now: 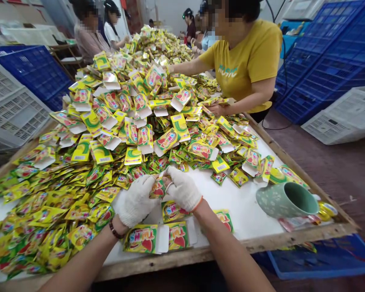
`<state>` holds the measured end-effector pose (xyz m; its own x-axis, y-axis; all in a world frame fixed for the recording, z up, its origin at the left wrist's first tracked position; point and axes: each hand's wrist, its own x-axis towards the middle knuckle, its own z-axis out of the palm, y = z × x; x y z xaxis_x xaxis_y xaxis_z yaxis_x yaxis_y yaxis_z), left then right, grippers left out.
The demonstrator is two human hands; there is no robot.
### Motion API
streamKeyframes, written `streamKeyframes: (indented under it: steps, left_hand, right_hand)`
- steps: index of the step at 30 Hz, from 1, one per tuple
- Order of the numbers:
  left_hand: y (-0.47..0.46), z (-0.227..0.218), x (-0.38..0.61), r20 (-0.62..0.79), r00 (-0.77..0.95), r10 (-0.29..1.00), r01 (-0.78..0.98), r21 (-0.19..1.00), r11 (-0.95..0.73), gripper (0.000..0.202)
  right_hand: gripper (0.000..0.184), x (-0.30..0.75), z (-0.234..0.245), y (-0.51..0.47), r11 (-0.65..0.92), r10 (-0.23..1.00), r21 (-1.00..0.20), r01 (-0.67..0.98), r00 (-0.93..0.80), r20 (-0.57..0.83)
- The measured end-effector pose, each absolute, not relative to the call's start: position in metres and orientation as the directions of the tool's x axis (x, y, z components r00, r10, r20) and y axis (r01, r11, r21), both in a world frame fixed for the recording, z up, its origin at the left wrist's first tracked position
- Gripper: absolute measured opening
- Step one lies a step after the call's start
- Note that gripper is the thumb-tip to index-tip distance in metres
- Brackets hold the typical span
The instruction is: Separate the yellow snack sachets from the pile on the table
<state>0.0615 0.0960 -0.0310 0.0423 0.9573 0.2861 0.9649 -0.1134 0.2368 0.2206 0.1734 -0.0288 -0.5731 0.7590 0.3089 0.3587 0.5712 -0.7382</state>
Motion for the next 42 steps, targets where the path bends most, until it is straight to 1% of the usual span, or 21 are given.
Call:
streamKeyframes:
  steps: [2,4,6,9,10,12,14,15,16,18,19,21,23,24,26,29,32,34,36,39,42]
  left_hand:
    - [0.096,-0.029,0.06,0.275,0.05,0.96,0.971,0.213,-0.111,0.035]
    - [0.096,-0.027,0.06,0.258,0.074,0.963,0.975,0.183,-0.124,0.035]
    - [0.095,-0.028,0.061,0.234,0.099,0.967,0.977,0.16,-0.139,0.034]
    - [0.095,-0.029,0.063,0.207,0.107,0.972,0.979,0.146,-0.139,0.032]
    - [0.095,-0.029,0.063,0.203,0.101,0.974,0.98,0.147,-0.133,0.032]
    - [0.095,-0.028,0.063,0.2,0.085,0.976,0.981,0.154,-0.117,0.034]
    - [0.096,-0.026,0.063,0.19,0.095,0.977,0.981,0.151,-0.124,0.038]
    - [0.096,-0.025,0.063,0.182,0.118,0.976,0.979,0.145,-0.145,0.039]
    - [0.095,-0.025,0.063,0.172,0.15,0.974,0.975,0.137,-0.175,0.04]
    - [0.095,-0.025,0.063,0.158,0.198,0.967,0.967,0.126,-0.219,0.042]
    - [0.095,-0.025,0.063,0.161,0.198,0.967,0.967,0.126,-0.219,0.043]
    - [0.095,-0.025,0.064,0.171,0.145,0.974,0.976,0.138,-0.17,0.044]
    - [0.095,-0.023,0.063,0.176,0.063,0.982,0.983,0.16,-0.092,0.046]
    - [0.096,-0.022,0.063,0.173,0.026,0.985,0.984,0.169,-0.055,0.047]
    - [0.096,-0.02,0.062,0.162,-0.025,0.986,0.983,0.185,-0.005,0.049]
    - [0.096,-0.02,0.059,0.154,-0.047,0.987,0.983,0.185,0.018,0.05]
    - [0.096,-0.025,0.053,0.164,-0.042,0.986,0.986,0.167,0.014,0.054]
    - [0.096,-0.028,0.049,0.177,-0.033,0.984,0.988,0.155,0.005,0.056]
    - [0.095,-0.029,0.047,0.193,-0.004,0.981,0.989,0.148,-0.025,0.056]
    - [0.093,-0.026,0.048,0.211,0.072,0.975,0.984,0.144,-0.104,0.054]
    - [0.091,-0.023,0.054,0.21,0.086,0.974,0.983,0.143,-0.118,0.05]
  right_hand:
    - [0.014,0.226,-0.025,0.176,0.501,0.759,-0.815,0.291,-0.601,0.251]
    - [0.012,0.228,-0.024,0.179,0.453,0.757,-0.843,0.289,-0.625,0.192]
    - [0.008,0.228,-0.025,0.18,0.462,0.747,-0.829,0.314,-0.642,0.173]
    - [0.013,0.225,-0.027,0.18,0.487,0.738,-0.805,0.339,-0.653,0.171]
    - [0.011,0.225,-0.027,0.18,0.452,0.747,-0.827,0.334,-0.648,0.146]
    - [0.013,0.228,-0.026,0.18,0.316,0.782,-0.895,0.316,-0.621,0.057]
    - [0.012,0.231,-0.024,0.181,0.218,0.81,-0.922,0.321,-0.586,-0.012]
    - [0.009,0.233,-0.022,0.181,0.224,0.813,-0.914,0.338,-0.581,-0.016]
    - [0.009,0.233,-0.021,0.181,0.266,0.808,-0.894,0.361,-0.589,0.003]
    - [0.016,0.232,-0.019,0.181,0.375,0.784,-0.84,0.392,-0.618,0.062]
    - [0.016,0.23,-0.019,0.18,0.392,0.786,-0.831,0.395,-0.613,0.079]
    - [0.006,0.228,-0.019,0.18,0.315,0.843,-0.872,0.374,-0.532,0.077]
    - [0.013,0.228,-0.02,0.18,0.193,0.916,-0.927,0.321,-0.398,0.053]
    - [0.016,0.229,-0.02,0.18,0.158,0.936,-0.94,0.303,-0.35,0.044]
    - [0.014,0.229,-0.02,0.179,0.144,0.947,-0.938,0.316,-0.318,0.038]
    - [0.016,0.227,-0.021,0.175,0.12,0.925,-0.927,0.357,-0.38,-0.027]
    - [0.019,0.222,-0.023,0.172,0.047,0.874,-0.943,0.33,-0.471,-0.121]
    - [0.018,0.221,-0.026,0.172,0.017,0.852,-0.955,0.298,-0.505,-0.142]
    - [0.018,0.222,-0.03,0.173,0.044,0.858,-0.96,0.276,-0.503,-0.105]
    - [0.021,0.221,-0.035,0.174,0.167,0.866,-0.938,0.303,-0.5,-0.007]
    - [0.011,0.219,-0.033,0.172,0.309,0.87,-0.864,0.397,-0.485,0.089]
